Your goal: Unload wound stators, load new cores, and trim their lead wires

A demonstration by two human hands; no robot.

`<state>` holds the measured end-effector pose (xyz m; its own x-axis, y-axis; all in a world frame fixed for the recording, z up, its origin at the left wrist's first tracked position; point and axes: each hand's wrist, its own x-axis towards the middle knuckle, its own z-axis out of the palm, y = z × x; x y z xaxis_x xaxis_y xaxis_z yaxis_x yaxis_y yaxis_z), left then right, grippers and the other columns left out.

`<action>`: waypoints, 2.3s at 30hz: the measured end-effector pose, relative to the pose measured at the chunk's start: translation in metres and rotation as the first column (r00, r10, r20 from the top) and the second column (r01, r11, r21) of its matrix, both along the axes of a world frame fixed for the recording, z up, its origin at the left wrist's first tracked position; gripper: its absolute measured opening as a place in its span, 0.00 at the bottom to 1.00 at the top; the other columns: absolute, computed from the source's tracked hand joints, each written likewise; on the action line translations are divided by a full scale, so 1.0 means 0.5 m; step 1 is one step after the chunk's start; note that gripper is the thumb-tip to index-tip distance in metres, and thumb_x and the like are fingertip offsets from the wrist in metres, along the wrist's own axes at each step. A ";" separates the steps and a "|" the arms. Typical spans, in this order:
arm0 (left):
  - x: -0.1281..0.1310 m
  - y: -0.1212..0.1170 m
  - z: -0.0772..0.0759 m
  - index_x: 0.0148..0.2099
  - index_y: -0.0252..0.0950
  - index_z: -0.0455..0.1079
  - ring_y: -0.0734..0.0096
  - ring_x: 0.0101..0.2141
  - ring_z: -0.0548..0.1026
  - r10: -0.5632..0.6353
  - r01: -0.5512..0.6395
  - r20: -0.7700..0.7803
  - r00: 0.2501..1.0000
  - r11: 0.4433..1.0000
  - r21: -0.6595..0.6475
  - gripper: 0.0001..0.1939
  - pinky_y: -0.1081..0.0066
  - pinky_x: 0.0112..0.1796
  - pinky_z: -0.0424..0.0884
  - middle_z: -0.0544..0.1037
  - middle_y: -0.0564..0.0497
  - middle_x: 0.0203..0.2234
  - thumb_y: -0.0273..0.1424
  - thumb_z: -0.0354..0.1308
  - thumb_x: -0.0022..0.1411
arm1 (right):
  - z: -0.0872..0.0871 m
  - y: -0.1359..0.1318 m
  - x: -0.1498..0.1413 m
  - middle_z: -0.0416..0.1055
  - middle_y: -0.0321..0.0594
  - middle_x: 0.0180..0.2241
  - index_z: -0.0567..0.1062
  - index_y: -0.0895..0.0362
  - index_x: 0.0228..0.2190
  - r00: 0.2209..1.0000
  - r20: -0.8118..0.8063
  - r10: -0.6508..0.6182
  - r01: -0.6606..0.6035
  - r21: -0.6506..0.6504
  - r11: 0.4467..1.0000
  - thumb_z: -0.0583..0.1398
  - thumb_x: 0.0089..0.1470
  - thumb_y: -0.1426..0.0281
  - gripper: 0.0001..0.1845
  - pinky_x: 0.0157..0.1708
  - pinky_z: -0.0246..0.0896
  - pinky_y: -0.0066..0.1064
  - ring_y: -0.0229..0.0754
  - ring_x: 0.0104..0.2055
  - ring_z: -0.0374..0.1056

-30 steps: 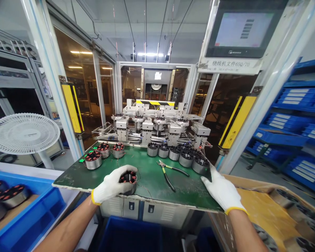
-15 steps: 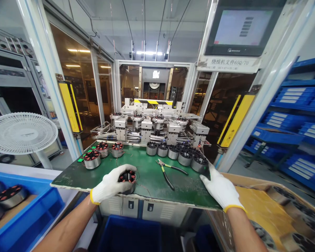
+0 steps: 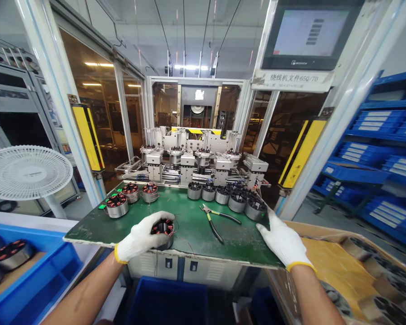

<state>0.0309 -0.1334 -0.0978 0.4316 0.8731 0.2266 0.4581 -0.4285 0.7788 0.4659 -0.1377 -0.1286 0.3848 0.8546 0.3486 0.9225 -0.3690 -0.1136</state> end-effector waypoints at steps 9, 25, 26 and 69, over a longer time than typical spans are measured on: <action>-0.001 0.001 -0.003 0.50 0.43 0.68 0.64 0.43 0.72 0.002 -0.002 0.001 1.000 1.000 0.003 0.24 0.68 0.47 0.65 0.75 0.54 0.44 0.29 0.58 0.48 | 0.062 -0.048 -0.117 0.69 0.54 0.48 0.58 0.60 0.60 0.999 0.049 -0.023 0.010 0.246 0.969 0.49 0.59 0.59 0.31 0.46 0.63 0.43 0.56 0.49 0.67; -0.004 0.069 0.040 0.50 0.43 0.68 0.63 0.41 0.74 -0.178 0.165 -0.164 0.970 0.982 -0.089 0.24 0.68 0.44 0.68 0.76 0.54 0.43 0.35 0.60 0.48 | -0.003 -0.130 -0.270 0.59 0.48 0.59 0.62 0.57 0.59 0.763 0.126 0.634 -0.624 -0.112 0.773 0.58 0.50 0.63 0.35 0.56 0.55 0.49 0.57 0.60 0.55; -0.001 0.082 0.048 0.50 0.43 0.68 0.63 0.41 0.74 -0.223 0.204 -0.174 0.959 0.972 -0.118 0.24 0.69 0.43 0.68 0.77 0.54 0.42 0.35 0.60 0.47 | -0.010 -0.143 -0.265 0.61 0.48 0.58 0.62 0.55 0.59 0.746 0.148 0.649 -0.639 -0.113 0.761 0.58 0.49 0.65 0.35 0.55 0.58 0.48 0.57 0.58 0.57; 0.014 0.150 0.052 0.50 0.50 0.70 0.58 0.42 0.73 -0.294 0.259 -0.186 0.938 0.947 -0.192 0.25 0.64 0.43 0.69 0.76 0.53 0.44 0.43 0.61 0.46 | 0.459 0.530 -0.462 0.75 0.46 0.37 0.76 0.55 0.46 0.712 0.355 0.606 -0.503 -0.344 0.793 0.55 0.43 0.72 0.26 0.31 0.61 0.30 0.47 0.35 0.70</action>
<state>0.0379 -0.0584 -0.0717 0.6832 0.7296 -0.0294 0.4995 -0.4377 0.7476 0.2348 0.1272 0.1011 -0.3266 0.9339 0.1453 0.8981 0.2588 0.3556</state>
